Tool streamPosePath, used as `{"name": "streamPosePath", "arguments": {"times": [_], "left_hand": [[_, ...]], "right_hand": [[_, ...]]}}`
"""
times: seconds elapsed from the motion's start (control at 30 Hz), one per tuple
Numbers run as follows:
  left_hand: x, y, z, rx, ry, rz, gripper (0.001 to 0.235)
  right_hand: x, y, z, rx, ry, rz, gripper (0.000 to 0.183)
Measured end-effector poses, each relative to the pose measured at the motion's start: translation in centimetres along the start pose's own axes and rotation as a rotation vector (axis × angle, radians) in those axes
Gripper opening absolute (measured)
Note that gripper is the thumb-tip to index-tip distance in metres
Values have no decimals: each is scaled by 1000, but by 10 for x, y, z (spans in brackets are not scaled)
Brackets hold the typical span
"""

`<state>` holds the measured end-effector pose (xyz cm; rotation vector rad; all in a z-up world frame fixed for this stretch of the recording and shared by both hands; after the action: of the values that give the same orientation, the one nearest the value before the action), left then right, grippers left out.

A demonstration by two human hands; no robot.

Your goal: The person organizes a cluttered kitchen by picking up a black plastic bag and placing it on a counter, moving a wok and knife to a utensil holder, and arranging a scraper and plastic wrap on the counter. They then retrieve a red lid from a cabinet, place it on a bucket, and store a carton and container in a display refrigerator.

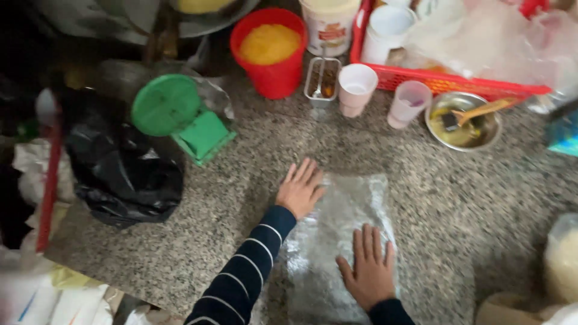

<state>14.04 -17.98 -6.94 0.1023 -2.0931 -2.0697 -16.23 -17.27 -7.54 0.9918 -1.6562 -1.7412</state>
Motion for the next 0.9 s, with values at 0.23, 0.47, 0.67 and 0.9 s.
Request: {"name": "streamPosePath", "arguments": {"times": [0.23, 0.47, 0.67, 0.9], "left_hand": [[-181, 68, -81, 311, 495, 66, 43], [-334, -2, -114, 61, 1068, 306, 60], [-349, -36, -121, -97, 984, 443, 56], [-195, 73, -79, 648, 699, 481, 36]], "right_hand": [[23, 5, -1, 53, -19, -435, 70], [29, -22, -6, 213, -106, -315, 63], [67, -21, -34, -5, -119, -152, 73], [38, 60, -66, -45, -201, -518, 68]]}}
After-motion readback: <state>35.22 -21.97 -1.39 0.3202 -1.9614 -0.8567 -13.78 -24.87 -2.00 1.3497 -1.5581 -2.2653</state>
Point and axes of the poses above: each hand's wrist, its own z-axis away from the middle knuckle, its own y-axis out of the back of the hand, x = y × z, the point moved 5 cm from there along -z, towards the middle knuckle, and after that the axes turned 10 degrees about -x, right-handed, at the moved point
